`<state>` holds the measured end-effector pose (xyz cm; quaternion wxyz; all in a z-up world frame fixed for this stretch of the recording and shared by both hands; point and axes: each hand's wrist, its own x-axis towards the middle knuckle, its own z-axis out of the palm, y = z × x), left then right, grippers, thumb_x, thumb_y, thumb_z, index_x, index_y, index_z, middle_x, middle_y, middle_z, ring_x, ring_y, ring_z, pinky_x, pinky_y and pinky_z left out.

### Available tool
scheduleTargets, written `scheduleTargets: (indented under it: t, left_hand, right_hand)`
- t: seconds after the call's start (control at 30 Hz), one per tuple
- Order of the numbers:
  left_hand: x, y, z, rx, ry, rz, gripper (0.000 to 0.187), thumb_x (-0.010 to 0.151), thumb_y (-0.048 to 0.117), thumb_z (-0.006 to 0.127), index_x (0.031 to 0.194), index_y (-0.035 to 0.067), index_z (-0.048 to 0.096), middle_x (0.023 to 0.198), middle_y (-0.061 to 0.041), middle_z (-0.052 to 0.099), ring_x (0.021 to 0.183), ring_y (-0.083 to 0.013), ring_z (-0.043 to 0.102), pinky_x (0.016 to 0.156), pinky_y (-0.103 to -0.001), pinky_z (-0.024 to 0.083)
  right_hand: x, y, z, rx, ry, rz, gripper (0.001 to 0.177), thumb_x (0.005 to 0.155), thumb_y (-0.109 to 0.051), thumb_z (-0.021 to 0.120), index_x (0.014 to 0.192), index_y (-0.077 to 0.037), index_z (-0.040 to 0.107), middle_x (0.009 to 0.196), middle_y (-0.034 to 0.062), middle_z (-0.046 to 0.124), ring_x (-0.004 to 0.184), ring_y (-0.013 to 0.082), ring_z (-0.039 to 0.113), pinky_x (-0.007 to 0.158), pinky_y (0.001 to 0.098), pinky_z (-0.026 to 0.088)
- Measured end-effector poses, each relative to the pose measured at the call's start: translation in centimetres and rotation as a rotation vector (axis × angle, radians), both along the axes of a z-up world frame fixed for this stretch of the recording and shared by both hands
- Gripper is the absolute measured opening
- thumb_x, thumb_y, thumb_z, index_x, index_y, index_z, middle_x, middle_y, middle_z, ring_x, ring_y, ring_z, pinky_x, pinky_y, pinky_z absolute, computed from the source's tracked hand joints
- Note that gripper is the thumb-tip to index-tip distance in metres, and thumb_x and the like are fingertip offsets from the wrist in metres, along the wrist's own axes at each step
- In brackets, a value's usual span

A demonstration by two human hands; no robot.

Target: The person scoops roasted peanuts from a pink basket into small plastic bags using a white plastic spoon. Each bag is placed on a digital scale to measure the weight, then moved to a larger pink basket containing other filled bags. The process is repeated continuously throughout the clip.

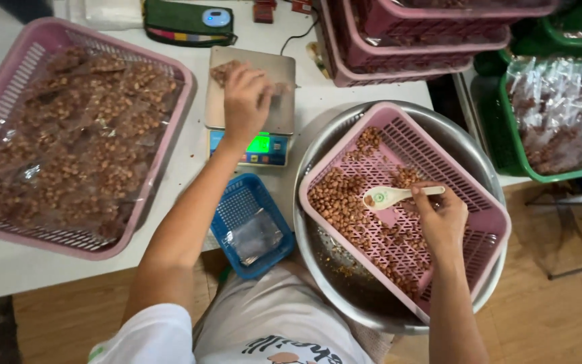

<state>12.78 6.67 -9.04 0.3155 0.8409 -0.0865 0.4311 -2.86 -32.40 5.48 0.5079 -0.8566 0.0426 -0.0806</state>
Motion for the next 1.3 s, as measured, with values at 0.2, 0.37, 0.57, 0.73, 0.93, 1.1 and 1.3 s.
scheduleTargets:
  t: [0.2,0.37,0.57,0.73,0.93,1.1,1.3]
  left_hand:
    - [-8.0,-6.6,11.6,-1.099,0.538,-0.445,0.018,0.097,0.03,0.07,0.1,0.017,0.058,0.091,-0.001,0.059,0.088,-0.0138,0.059,0.083,-0.029,0.049]
    - [-13.1,-10.4,8.7,-0.829,0.761,-1.04,0.078,0.077,0.005,0.087,0.139,0.014,0.041,0.097,-0.009,0.067,0.082,-0.0203,0.073,0.077,-0.03,0.061]
    - [-16.3,-16.2,7.7,-0.405,0.879,-0.808,0.073,0.074,0.014,0.079,0.141,0.029,0.051,0.113,-0.008,0.077,0.106,-0.0345,0.073,0.091,-0.048,0.058]
    - [-15.5,-16.5,8.4,-0.321,1.005,-0.765,0.078,0.072,0.016,0.07,0.145,0.036,0.048,0.119,-0.009,0.075,0.114,-0.0335,0.07,0.1,-0.048,0.054]
    - [-16.6,-16.3,5.9,-0.641,0.661,-0.871,0.023,0.094,0.025,0.072,0.114,0.016,0.063,0.106,0.004,0.072,0.099,-0.0056,0.068,0.092,-0.024,0.052]
    - [-22.6,-3.9,15.1,-0.74,0.616,-0.477,0.015,0.098,0.021,0.065,0.11,0.018,0.072,0.113,-0.003,0.074,0.104,-0.0177,0.071,0.097,-0.031,0.053]
    - [-30.4,8.3,10.9,0.114,0.307,0.483,0.014,0.101,0.003,0.067,0.115,0.004,0.069,0.129,-0.013,0.072,0.131,-0.0329,0.063,0.12,-0.067,0.018]
  right_hand:
    - [0.1,1.4,2.1,0.152,-0.037,-0.029,0.01,0.1,-0.002,0.072,0.109,0.003,0.071,0.093,0.0189,0.068,0.081,0.0225,0.067,0.07,0.0405,0.066]
    - [-0.4,1.5,4.6,-0.126,-0.22,-0.016,0.008,0.099,-0.007,0.078,0.106,-0.005,0.076,0.088,0.0144,0.07,0.078,0.018,0.064,0.067,0.0346,0.054]
    - [-0.8,2.3,5.8,-0.04,-0.293,-0.09,0.006,0.103,-0.008,0.076,0.107,-0.005,0.074,0.093,0.011,0.071,0.082,0.0128,0.061,0.074,0.0293,0.053]
    - [0.0,0.2,3.6,-0.01,-0.28,-0.111,0.01,0.102,-0.009,0.08,0.11,-0.007,0.073,0.097,0.0088,0.07,0.086,0.0118,0.06,0.079,0.0295,0.052]
    - [0.0,-1.3,3.4,-0.078,-0.176,-0.146,0.011,0.106,-0.01,0.075,0.117,-0.008,0.074,0.103,0.0069,0.072,0.094,0.0126,0.07,0.085,0.0255,0.062]
    - [-2.5,-0.6,2.4,-0.146,-0.147,-0.184,0.016,0.116,-0.013,0.071,0.127,-0.003,0.075,0.1,0.0121,0.071,0.086,0.0136,0.07,0.078,0.0252,0.067]
    - [-3.7,-5.3,-4.5,-0.165,-0.165,-0.003,0.006,0.116,0.003,0.07,0.122,0.005,0.07,0.101,0.0194,0.07,0.081,0.0234,0.069,0.078,0.0341,0.06]
